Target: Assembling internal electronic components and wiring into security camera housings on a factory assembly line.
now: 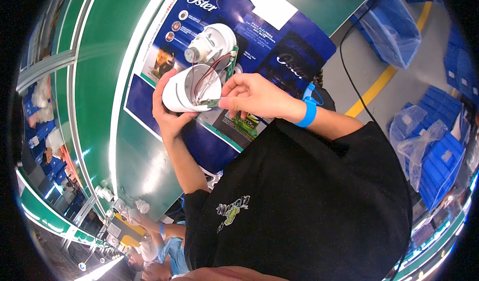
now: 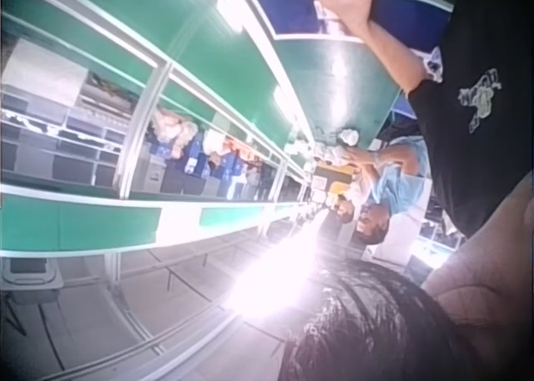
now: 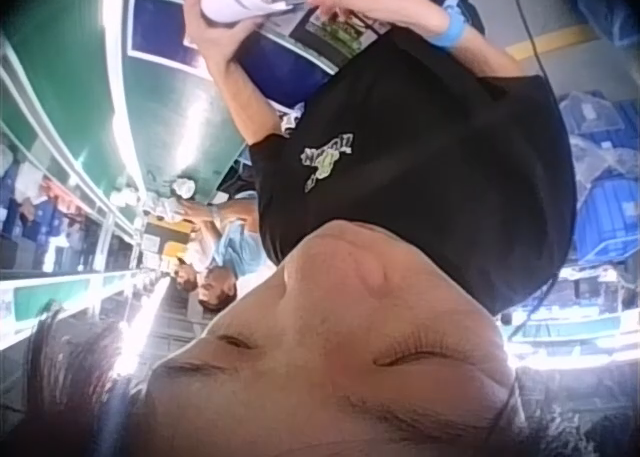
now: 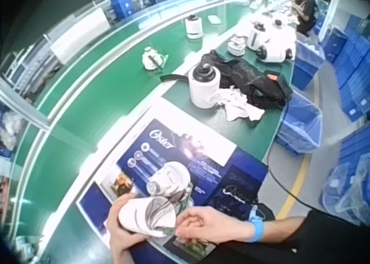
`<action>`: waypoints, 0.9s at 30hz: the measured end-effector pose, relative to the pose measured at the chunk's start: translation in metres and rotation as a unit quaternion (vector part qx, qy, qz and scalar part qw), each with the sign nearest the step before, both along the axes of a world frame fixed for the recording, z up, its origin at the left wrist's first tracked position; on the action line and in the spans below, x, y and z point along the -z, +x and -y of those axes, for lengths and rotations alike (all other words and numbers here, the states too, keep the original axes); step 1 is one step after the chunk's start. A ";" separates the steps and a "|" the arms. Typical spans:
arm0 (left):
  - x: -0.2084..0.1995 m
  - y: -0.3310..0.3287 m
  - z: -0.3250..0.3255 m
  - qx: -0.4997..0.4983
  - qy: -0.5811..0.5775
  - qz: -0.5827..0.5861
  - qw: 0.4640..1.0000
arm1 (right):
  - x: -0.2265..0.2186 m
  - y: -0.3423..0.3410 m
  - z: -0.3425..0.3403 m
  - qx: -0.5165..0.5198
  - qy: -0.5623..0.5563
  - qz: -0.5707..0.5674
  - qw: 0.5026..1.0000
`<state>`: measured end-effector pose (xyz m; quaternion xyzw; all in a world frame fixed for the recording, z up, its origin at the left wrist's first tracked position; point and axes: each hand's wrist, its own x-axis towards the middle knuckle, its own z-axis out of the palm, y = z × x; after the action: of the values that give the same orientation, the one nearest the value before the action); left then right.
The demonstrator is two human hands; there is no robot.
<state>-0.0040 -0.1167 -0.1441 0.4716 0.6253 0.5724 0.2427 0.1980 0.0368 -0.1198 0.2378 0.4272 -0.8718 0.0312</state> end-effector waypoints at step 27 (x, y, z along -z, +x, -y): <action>-0.022 -0.017 0.042 -0.135 -0.110 -0.117 0.978 | -0.001 -0.014 0.039 0.134 0.556 -0.015 0.820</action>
<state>-0.0209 -0.1587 -0.1220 0.4172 0.7665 0.4682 0.1386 0.1841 -0.0017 -0.1184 0.2561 0.8038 -0.4854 -0.2295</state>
